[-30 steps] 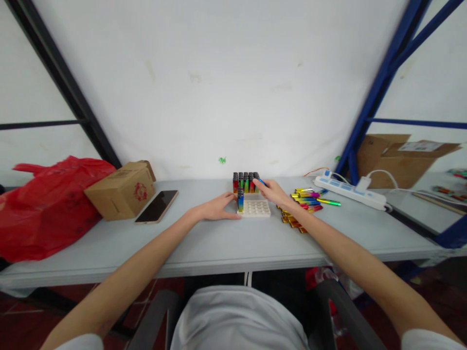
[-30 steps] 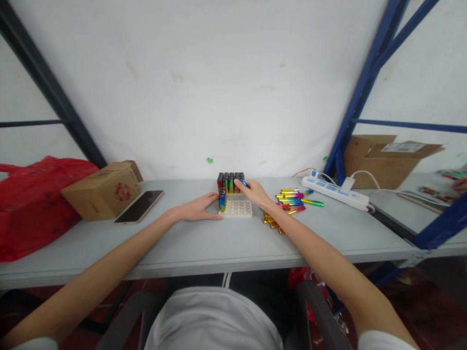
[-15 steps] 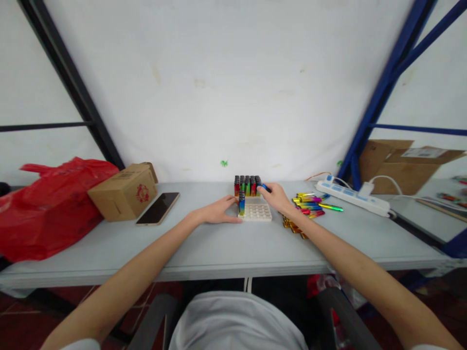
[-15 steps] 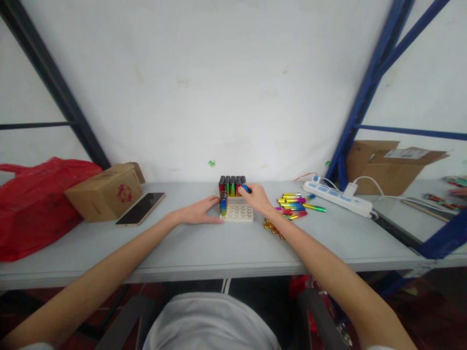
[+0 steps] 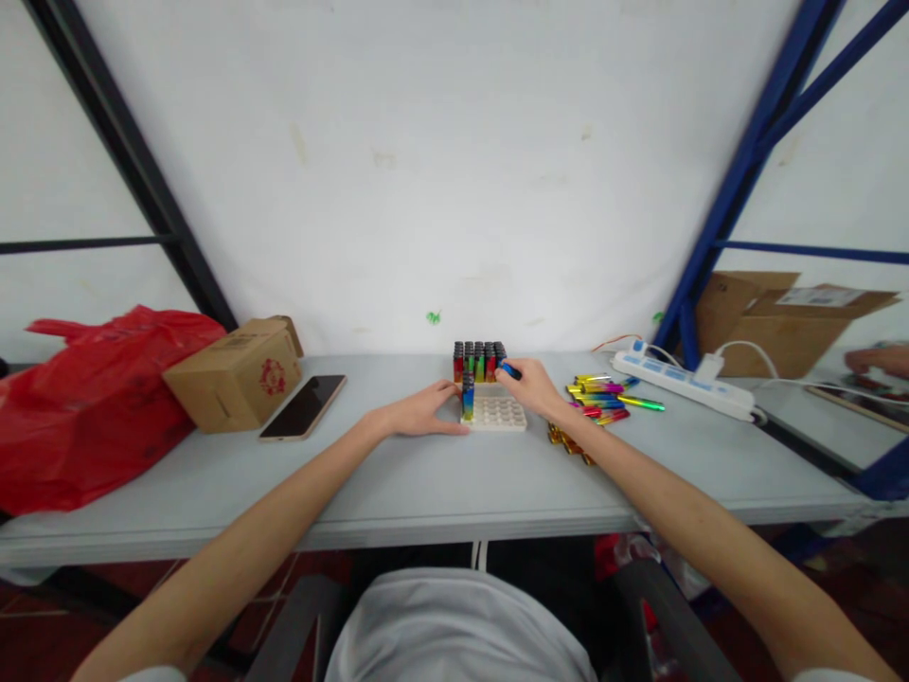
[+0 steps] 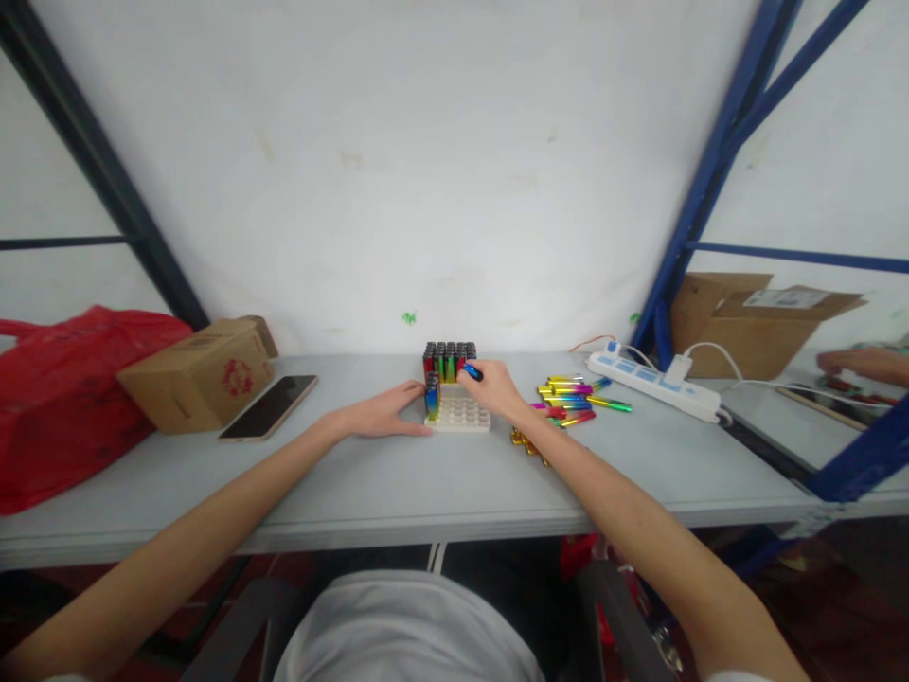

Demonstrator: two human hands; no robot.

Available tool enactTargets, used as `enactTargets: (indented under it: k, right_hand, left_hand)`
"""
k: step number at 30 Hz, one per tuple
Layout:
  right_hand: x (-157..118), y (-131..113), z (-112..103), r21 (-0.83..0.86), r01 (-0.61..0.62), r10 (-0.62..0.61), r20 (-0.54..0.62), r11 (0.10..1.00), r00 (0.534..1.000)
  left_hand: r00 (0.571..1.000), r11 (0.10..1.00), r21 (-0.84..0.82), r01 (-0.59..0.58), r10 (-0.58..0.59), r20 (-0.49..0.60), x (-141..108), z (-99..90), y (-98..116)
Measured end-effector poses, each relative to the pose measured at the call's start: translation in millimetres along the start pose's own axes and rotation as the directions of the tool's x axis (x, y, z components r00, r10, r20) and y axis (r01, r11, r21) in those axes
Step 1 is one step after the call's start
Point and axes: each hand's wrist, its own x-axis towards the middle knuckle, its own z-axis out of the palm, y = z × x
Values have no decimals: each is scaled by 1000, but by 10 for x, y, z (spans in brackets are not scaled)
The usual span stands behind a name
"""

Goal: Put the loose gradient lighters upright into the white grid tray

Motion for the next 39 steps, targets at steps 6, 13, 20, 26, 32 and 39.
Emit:
enactTargets:
  k: [6,13,20,26,32,39]
  right_hand:
    - [5,-23,-38,-3,33,-33,41,999,999]
    - [8,-49,-103,15,191,-190,199,981,961]
    - [-39,-164,-135,-26,238,-221,285,971,933]
    - [-85,-236,-132,148,147,-190,345,978,919]
    - [-111,-268,-79,151,146,-191,354,978,916]
    - [-98,-295,-2,25,309,-299,342,951,891]
  left_hand:
    - [1000,1000,1,-1,1,-8,-9,-7,21]
    - [1000,1000,4,2,-2,9,-1,-5,19]
    - [1000,1000,0,17,-17,-1,4,17,-28]
    - [1000,1000,-5,5,-5,-3,6,4,-6]
    - [1000,999,20,27,-27,5,7,3,6]
    - [1000,999,25,21,-21,-1,14,26,-8]
